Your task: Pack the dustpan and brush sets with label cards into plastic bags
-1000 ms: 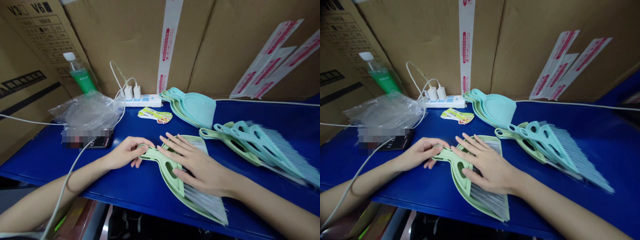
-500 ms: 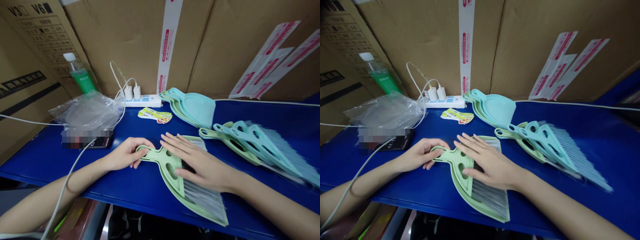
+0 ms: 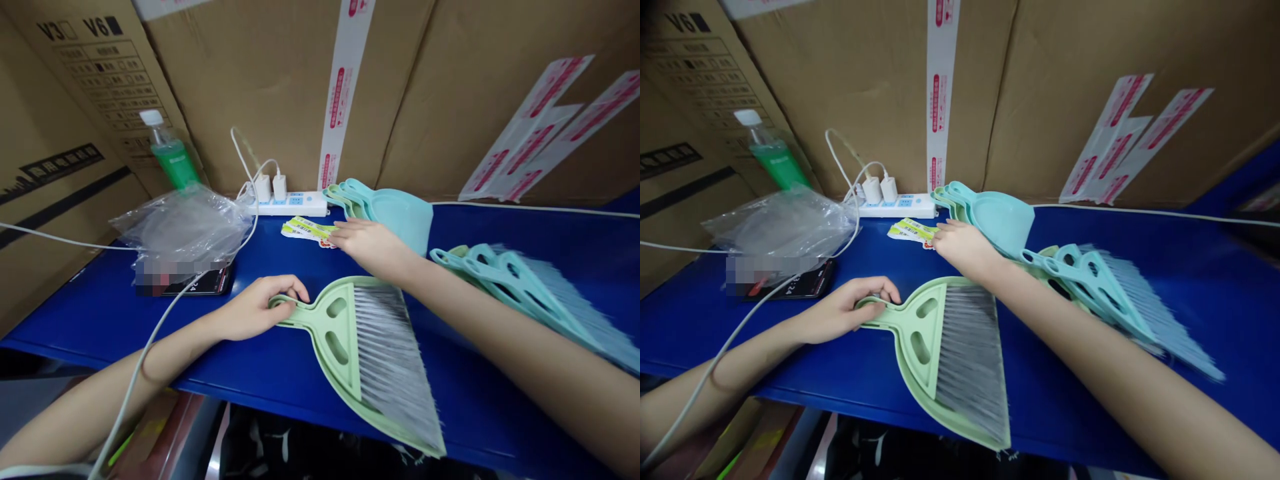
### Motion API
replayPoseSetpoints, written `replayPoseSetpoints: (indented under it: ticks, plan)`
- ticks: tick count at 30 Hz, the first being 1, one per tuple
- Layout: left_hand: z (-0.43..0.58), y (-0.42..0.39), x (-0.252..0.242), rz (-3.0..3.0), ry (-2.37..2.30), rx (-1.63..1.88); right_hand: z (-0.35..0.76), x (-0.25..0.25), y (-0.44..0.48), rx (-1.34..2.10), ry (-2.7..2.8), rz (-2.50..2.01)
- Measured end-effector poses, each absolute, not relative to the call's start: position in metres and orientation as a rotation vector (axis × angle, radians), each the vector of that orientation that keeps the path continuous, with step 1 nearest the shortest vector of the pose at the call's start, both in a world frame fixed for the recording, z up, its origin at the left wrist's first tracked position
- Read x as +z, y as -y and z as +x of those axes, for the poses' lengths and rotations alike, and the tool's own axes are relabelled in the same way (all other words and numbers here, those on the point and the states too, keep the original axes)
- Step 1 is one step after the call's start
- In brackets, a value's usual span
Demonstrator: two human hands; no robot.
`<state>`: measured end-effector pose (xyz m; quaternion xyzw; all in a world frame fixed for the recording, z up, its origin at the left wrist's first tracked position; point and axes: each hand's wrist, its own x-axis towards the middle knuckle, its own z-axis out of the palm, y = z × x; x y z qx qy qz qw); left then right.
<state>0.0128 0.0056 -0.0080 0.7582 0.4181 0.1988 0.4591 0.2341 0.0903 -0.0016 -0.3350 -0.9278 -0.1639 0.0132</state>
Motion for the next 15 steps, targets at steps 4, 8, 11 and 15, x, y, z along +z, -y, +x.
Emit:
replayPoseSetpoints:
  ticks: [4, 8, 11, 15]
  plan:
    - [0.012, -0.006, -0.009, 1.875, -1.023, 0.49, 0.226, 0.0, -0.092, -0.557, 2.914, -1.092]
    - [0.012, -0.006, -0.01, 1.88, -1.018, 0.495, 0.229, 0.004, -0.09, -0.575, 2.9, -1.126]
    - [0.013, -0.006, -0.01, 1.877, -1.017, 0.495, 0.232, 0.007, -0.089, -0.552, 2.863, -1.155]
    - [0.014, -0.007, -0.009, 1.87, -1.021, 0.491, 0.234, 0.01, -0.09, -0.51, 2.826, -1.162]
